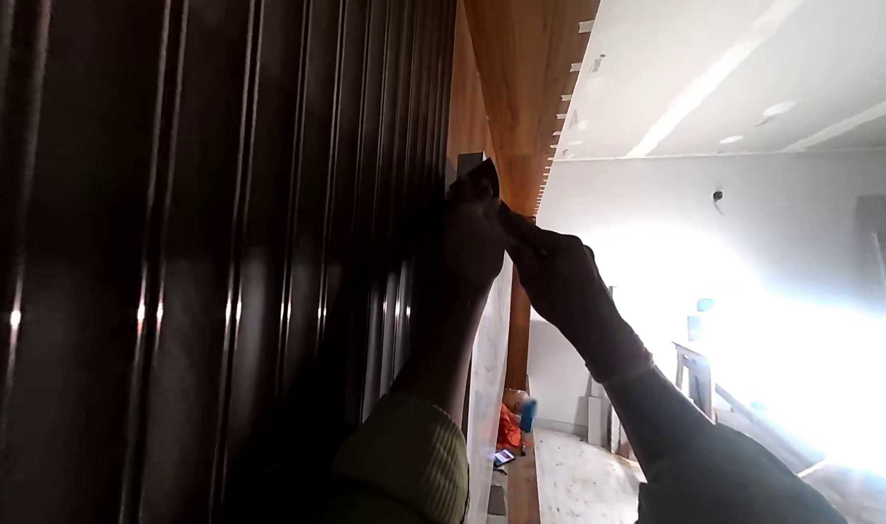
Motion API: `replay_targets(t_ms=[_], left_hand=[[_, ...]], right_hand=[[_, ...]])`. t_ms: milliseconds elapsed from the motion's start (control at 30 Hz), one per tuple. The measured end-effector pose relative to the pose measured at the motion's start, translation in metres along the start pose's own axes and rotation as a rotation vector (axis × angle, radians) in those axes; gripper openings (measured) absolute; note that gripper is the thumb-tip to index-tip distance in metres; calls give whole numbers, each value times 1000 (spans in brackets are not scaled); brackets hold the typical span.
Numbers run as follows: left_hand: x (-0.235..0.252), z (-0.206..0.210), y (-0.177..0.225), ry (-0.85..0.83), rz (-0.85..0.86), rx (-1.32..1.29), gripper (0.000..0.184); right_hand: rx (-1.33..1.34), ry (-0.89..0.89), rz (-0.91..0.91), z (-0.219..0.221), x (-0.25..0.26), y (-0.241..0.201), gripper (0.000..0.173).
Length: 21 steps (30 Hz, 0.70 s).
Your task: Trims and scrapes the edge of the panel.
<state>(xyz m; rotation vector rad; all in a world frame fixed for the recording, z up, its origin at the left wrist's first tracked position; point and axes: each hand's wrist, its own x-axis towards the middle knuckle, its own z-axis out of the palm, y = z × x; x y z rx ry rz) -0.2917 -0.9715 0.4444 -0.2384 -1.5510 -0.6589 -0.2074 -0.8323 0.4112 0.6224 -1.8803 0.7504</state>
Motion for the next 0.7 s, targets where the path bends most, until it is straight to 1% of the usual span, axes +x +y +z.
replay_targets(t_ms=[67, 100, 133, 200, 267, 333, 367, 400, 433, 467, 500, 533, 567, 600, 633, 667, 700], left_hand=[[-6, -13, 14, -19, -21, -20, 41], [-10, -31, 27, -118, -44, -55, 42], [-11, -41, 33, -170, -49, -74, 42], [-17, -46, 33, -187, -23, -101, 42], [-26, -45, 28, -141, 6, -152, 41], [-41, -40, 22, -3, 50, -237, 39], [-51, -38, 18, 45, 76, -237, 42], [-61, -35, 13, 43, 92, -171, 50], [-69, -30, 8, 1, 109, -42, 64], [-75, -23, 1, -55, 124, 126, 77], [-79, -12, -7, -84, 145, 278, 83], [-82, 1, -20, -75, 173, 396, 83], [-82, 17, -38, -34, 212, 491, 78], [-83, 27, -49, -58, 198, 554, 71], [-86, 34, -55, -108, 158, 614, 62], [-88, 41, -61, -146, 124, 642, 49], [-94, 47, -68, -185, 110, 647, 39]], right_hand=[[-21, -11, 4, 0, 0, 0, 39], [-31, -29, 11, -1, 0, -3, 40], [-37, -38, 10, -2, 0, -4, 40], [-33, -55, -10, -3, -4, -1, 41], [-13, -40, -44, -11, -12, 3, 39], [18, 5, -68, -23, -27, 13, 38], [36, 41, -84, -27, -38, 25, 39], [57, 102, -123, -28, -50, 46, 40], [73, 167, -178, -27, -61, 75, 41], [100, 153, -169, -33, -80, 97, 43], [138, 97, -105, -44, -108, 112, 45], [159, 34, 37, -57, -143, 117, 45], [163, -4, 237, -70, -179, 111, 44], [170, -19, 454, -80, -214, 101, 43], [158, -23, 617, -85, -250, 104, 44], [149, -14, 731, -87, -286, 111, 44], [130, -26, 805, -89, -325, 120, 45]])
